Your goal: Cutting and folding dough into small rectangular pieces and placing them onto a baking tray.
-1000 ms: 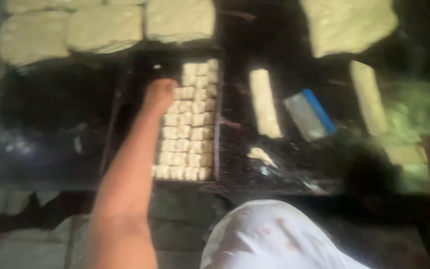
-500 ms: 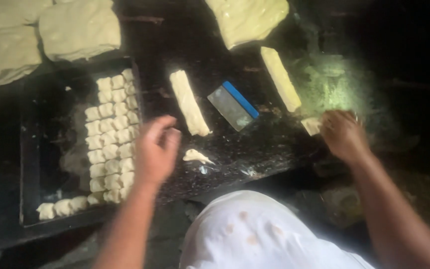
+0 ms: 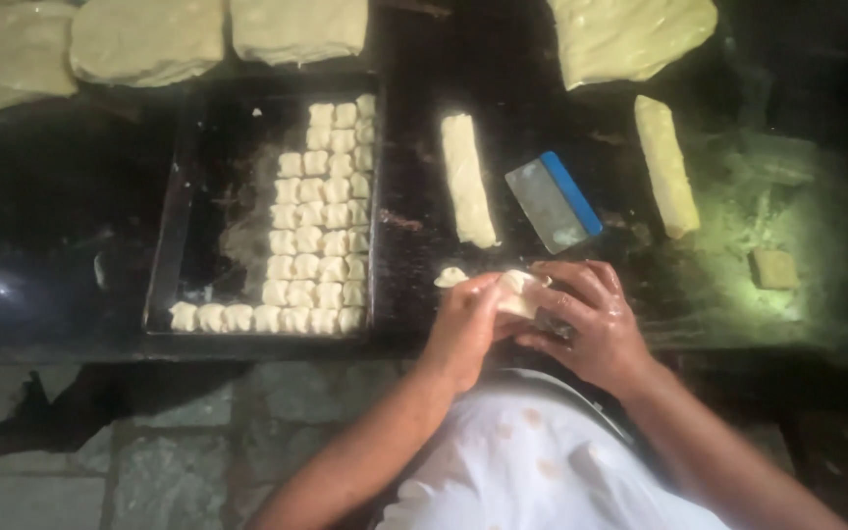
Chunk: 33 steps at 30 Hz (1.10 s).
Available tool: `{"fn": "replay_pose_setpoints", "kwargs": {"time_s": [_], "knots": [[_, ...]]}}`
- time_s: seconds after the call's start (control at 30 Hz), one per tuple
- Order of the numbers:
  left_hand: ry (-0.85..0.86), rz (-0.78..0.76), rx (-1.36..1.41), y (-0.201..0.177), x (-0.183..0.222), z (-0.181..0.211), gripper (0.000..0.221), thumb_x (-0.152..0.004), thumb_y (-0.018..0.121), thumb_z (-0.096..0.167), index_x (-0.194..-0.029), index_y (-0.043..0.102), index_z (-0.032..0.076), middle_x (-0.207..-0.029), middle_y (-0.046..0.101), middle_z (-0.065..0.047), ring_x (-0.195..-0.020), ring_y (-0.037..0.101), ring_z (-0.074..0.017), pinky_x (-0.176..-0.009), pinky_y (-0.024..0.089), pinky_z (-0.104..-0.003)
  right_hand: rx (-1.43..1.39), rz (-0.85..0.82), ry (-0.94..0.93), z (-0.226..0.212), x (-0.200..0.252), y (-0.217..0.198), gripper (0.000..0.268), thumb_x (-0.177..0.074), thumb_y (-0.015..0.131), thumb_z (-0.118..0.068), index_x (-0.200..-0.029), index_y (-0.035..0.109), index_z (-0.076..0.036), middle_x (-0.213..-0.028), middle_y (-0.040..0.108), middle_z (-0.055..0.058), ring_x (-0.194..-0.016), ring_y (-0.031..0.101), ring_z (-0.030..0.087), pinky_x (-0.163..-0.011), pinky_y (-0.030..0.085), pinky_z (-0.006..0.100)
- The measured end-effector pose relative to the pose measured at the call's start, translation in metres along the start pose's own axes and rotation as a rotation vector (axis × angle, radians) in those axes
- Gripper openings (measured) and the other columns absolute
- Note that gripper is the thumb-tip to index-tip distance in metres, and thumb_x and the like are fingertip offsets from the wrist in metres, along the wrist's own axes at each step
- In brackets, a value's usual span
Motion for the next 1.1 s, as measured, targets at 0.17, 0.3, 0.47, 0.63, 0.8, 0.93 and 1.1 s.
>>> {"fn": "replay_pose_setpoints", "kwargs": {"time_s": [0.17,0.3,0.47,0.63,0.8,0.93,1.1], "knots": [[0.183,-0.031,-0.368,-0.001,0.010,0.011,0.018,-0.103,0.064,0.008,-0.115,0.070,-0.005,-0.097,0.074,-0.009,-0.087,0.069,-0.0150,-0.074,0.059,-0.030,0.057,0.019,-0.123,0.008,0.015,0.003,0.030,-0.069,0.086,-0.012,-0.097,0.076,-0.013,-0.110,0.069,0.007,-0.105,0.065,0.028,-0.093,0.049,0.045],[0.510,0.051,-0.763,0.015,0.034,0.049,0.014,-0.098,0.066,0.009,-0.109,0.066,0.000,-0.094,0.075,-0.009,-0.085,0.074,-0.0127,-0.072,0.058,-0.028,-0.492,-0.078,0.310,0.042,0.007,0.011,0.016,-0.083,0.079,-0.012,-0.098,0.076,-0.011,-0.112,0.071,0.002,-0.107,0.068,0.020,-0.088,0.056,0.034],[0.452,-0.091,-0.598,0.012,0.038,0.044,0.017,-0.095,0.079,0.006,-0.100,0.064,-0.001,-0.089,0.073,-0.014,-0.083,0.065,-0.0108,-0.069,0.056,-0.030,-1.082,-0.307,0.694,0.034,-0.012,0.010,0.030,-0.083,0.073,-0.013,-0.113,0.073,-0.011,-0.104,0.076,0.005,-0.097,0.070,0.017,-0.086,0.058,0.032],[0.472,-0.041,-0.674,0.025,0.050,0.055,0.055,-0.087,0.075,0.007,-0.138,0.054,0.002,-0.094,0.072,-0.010,-0.084,0.069,-0.0112,-0.076,0.057,-0.028,-0.282,-0.386,0.713,0.041,-0.025,-0.001,0.021,-0.082,0.083,-0.022,-0.098,0.077,-0.010,-0.091,0.081,0.006,-0.083,0.075,0.018,-0.075,0.060,0.035],[0.234,-0.079,-0.480,-0.001,0.035,0.025,0.029,-0.095,0.060,0.003,-0.122,0.070,-0.003,-0.097,0.076,-0.011,-0.086,0.073,-0.0142,-0.077,0.059,-0.029,0.025,0.036,-0.023,-0.017,-0.014,0.004,0.038,-0.070,0.094,-0.026,-0.096,0.073,-0.009,-0.102,0.073,0.010,-0.090,0.071,0.027,-0.075,0.056,0.040],[0.081,-0.092,0.022,-0.014,0.043,0.040,0.028,-0.097,0.061,0.005,-0.124,0.065,-0.001,-0.106,0.073,-0.007,-0.095,0.072,-0.0126,-0.084,0.061,-0.029,0.040,0.146,-0.279,-0.045,-0.012,0.014,0.038,-0.064,0.091,-0.018,-0.098,0.076,-0.008,-0.101,0.067,0.016,-0.084,0.065,0.030,-0.071,0.055,0.040],[0.202,0.018,-0.049,-0.037,0.033,0.031,0.029,-0.097,0.071,0.012,-0.121,0.068,-0.004,-0.105,0.073,-0.007,-0.093,0.069,-0.0111,-0.083,0.059,-0.028,-0.085,0.111,-0.385,-0.045,-0.019,0.025,0.026,-0.076,0.080,0.008,-0.099,0.073,-0.001,-0.104,0.072,0.012,-0.090,0.071,0.027,-0.075,0.059,0.039]]}}
Point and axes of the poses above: each hand's wrist, its own x-axis away from the middle knuckle, its own y-axis out of the palm, z = x × y, the point moved 4 cm from there along -x, towards the middle knuckle
